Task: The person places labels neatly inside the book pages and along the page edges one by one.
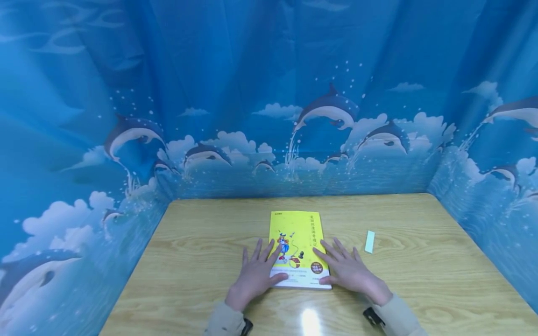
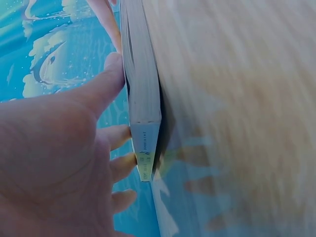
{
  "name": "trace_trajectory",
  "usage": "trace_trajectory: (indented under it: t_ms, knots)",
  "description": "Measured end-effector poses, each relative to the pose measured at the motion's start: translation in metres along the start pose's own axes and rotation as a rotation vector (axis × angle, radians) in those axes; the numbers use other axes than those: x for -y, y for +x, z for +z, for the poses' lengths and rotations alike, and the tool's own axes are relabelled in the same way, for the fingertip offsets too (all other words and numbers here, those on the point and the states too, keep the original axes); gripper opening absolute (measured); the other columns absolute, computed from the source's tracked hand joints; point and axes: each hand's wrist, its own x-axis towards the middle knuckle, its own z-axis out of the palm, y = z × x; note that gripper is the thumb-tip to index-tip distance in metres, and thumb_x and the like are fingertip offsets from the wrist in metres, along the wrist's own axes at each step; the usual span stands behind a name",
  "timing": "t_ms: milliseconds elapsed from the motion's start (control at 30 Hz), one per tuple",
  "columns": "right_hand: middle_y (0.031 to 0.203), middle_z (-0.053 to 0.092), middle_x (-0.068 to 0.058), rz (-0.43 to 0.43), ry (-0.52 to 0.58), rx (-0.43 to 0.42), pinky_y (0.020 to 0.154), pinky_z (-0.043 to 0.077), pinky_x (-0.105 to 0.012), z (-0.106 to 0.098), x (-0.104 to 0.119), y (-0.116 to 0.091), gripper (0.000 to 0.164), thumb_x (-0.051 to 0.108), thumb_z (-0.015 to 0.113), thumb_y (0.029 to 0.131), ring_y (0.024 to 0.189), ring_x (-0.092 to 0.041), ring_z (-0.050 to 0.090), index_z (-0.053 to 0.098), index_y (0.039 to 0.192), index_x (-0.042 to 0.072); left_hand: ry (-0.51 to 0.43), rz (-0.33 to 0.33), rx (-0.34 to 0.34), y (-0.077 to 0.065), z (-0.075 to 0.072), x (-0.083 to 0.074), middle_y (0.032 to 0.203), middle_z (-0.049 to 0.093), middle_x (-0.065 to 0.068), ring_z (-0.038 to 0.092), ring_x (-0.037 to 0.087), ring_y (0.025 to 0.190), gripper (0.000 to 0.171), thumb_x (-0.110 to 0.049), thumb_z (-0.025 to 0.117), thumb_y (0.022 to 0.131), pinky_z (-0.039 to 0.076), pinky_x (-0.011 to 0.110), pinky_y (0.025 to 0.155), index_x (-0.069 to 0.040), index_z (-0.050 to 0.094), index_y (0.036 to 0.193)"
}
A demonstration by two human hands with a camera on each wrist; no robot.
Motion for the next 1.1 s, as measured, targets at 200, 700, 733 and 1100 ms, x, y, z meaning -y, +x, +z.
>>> trace_trajectory:
  t_ms: [200,700,733,1100]
  knots:
    - [0.165,0.025,-0.017,0.010,-0.013,0.002,0.108,0.007,-0.083,-0.001,-0.002,-0.004,0.082,0.053,0.069,0.088,0.150,-0.051,0.013,0.042,0.156,0.015,0.004,0.004,-0.010,0.000,0.002,-0.005,0.167,0.025,0.009,0.015,0.043,0.153,0.081,-0.063,0.056,0.094,0.010,0.074,0.116,-0.021,0.032,0.160]
    - [0.163,0.031,-0.017,0.035,-0.055,0.004,0.107,0.008,-0.084,-0.008,0.001,-0.008,0.083,0.053,0.073,0.084,0.150,-0.051,0.018,0.046,0.153,0.015,-0.006,0.017,-0.022,0.000,0.005,-0.012,0.166,0.025,0.010,0.015,0.043,0.153,0.082,-0.062,0.056,0.094,0.010,0.075,0.116,-0.020,0.032,0.160]
    - [0.163,0.032,-0.017,0.036,-0.062,0.003,0.107,0.009,-0.084,-0.009,0.001,-0.008,0.083,0.053,0.073,0.084,0.149,-0.051,0.018,0.047,0.152,0.015,-0.008,0.020,-0.024,0.001,0.005,-0.012,0.166,0.025,0.010,0.016,0.043,0.153,0.082,-0.062,0.056,0.094,0.010,0.075,0.116,-0.020,0.032,0.160]
    - [0.160,0.036,-0.017,0.048,-0.063,-0.006,0.105,0.010,-0.085,-0.012,0.002,-0.010,0.083,0.051,0.077,0.081,0.148,-0.051,0.024,0.049,0.151,0.015,0.012,0.011,-0.025,0.000,0.005,-0.016,0.166,0.026,0.009,0.017,0.041,0.153,0.082,-0.063,0.057,0.094,0.012,0.073,0.117,-0.021,0.033,0.160]
